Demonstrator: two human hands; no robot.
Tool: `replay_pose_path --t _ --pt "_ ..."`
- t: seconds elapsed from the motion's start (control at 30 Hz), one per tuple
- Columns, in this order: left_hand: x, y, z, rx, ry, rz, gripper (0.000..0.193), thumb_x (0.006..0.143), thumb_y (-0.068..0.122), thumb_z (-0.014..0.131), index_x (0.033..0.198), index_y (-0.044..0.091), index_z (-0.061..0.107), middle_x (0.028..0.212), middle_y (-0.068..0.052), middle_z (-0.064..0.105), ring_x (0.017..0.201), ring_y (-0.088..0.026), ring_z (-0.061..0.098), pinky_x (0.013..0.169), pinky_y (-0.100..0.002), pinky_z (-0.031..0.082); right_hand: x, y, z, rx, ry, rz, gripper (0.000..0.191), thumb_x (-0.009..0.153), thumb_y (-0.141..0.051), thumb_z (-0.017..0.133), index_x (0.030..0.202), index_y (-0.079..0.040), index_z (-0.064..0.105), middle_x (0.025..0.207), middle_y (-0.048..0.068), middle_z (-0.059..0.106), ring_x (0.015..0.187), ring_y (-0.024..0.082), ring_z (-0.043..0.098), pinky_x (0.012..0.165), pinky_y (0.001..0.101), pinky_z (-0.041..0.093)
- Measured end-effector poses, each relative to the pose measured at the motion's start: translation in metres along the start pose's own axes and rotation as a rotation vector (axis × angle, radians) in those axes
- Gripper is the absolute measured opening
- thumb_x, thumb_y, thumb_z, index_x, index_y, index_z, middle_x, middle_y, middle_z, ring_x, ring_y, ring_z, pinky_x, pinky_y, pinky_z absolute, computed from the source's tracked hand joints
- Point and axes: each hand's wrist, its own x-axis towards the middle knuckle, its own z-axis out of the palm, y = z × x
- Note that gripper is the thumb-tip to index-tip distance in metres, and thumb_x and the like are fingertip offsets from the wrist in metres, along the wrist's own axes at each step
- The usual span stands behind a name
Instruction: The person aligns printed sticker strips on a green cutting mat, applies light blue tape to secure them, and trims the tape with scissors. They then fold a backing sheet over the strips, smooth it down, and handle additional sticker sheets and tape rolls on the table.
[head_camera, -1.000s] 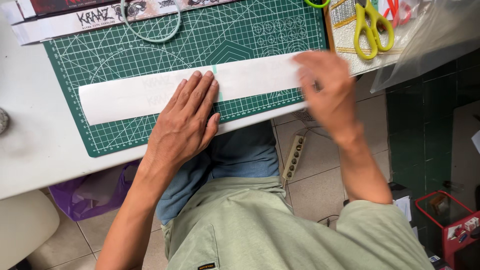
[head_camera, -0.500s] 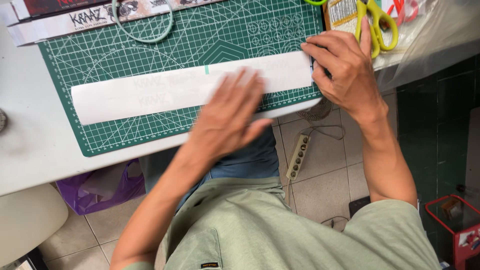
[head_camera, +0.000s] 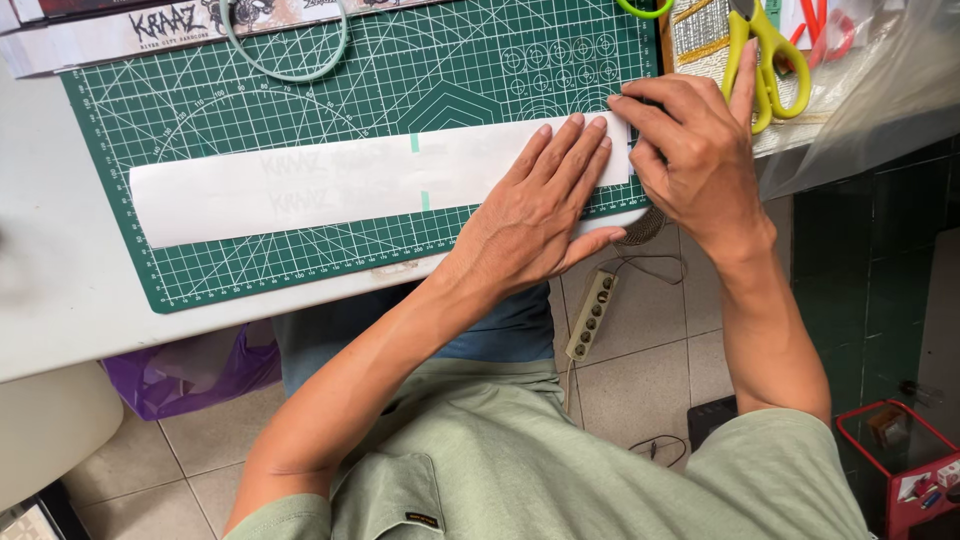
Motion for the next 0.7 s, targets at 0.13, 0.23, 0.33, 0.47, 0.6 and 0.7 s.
replay_pose_path --t 0.13,0.23,0.33,0.47,0.6,0.7 --pt "0.000 -0.001 0.000 -0.001 -0.011 -0.004 0.092 0.103 0.069 0.032 0.149 -0.009 0.043 0.156 -0.026 0.043 0.150 -0.037 0.035 0.126 -0.048 0.026 0.003 0.002 -0.004 0.052 -0.036 0.038 0.027 0.101 0.001 0.064 0.123 -0.011 0.076 0.125 0.002 0.070 0.123 0.022 0.063 0.129 0.0654 0.008" --pt "-0.001 -0.001 -0.001 -0.005 -0.004 -0.001 0.092 0.103 0.069 0.032 0.150 -0.009 0.043 0.156 -0.025 0.043 0.150 -0.036 0.035 0.127 -0.048 0.026 0.006 0.003 -0.005 0.088 -0.020 0.050 0.023 0.104 -0.001 0.064 0.121 -0.011 0.077 0.124 0.002 0.073 0.124 0.020 0.064 0.130 0.0648 0.007" --pt "0.001 -0.001 0.000 -0.009 0.013 0.002 0.092 0.103 0.069 0.031 0.149 -0.009 0.044 0.156 -0.025 0.043 0.150 -0.036 0.036 0.126 -0.048 0.027 0.008 0.004 -0.006 0.115 -0.034 0.038 0.019 0.105 -0.003 0.065 0.118 -0.010 0.077 0.123 0.002 0.075 0.126 0.020 0.064 0.134 0.0668 0.007" --pt "0.000 -0.001 0.000 0.000 0.013 -0.002 0.091 0.104 0.068 0.031 0.149 -0.010 0.045 0.156 -0.025 0.043 0.150 -0.035 0.036 0.126 -0.048 0.027 0.011 0.004 -0.006 0.161 -0.035 0.049 0.015 0.105 -0.003 0.066 0.111 -0.010 0.078 0.120 0.002 0.076 0.125 0.020 0.065 0.134 0.0654 0.007" --pt "0.000 -0.002 0.001 -0.006 0.027 0.000 0.091 0.104 0.068 0.029 0.149 -0.010 0.045 0.157 -0.025 0.042 0.150 -0.035 0.036 0.126 -0.047 0.027 0.013 0.005 -0.008 0.227 -0.042 0.063 0.012 0.106 -0.003 0.064 0.110 -0.008 0.073 0.115 0.001 0.076 0.121 0.019 0.068 0.132 0.0629 0.006" --pt "0.000 -0.002 0.003 0.024 0.028 0.003 0.091 0.104 0.068 0.028 0.149 -0.009 0.045 0.157 -0.025 0.042 0.149 -0.035 0.036 0.126 -0.047 0.026 0.015 0.007 -0.009 0.238 -0.067 0.070 0.014 0.106 -0.001 0.062 0.116 -0.008 0.070 0.111 0.002 0.074 0.113 0.019 0.069 0.133 0.0621 0.007"
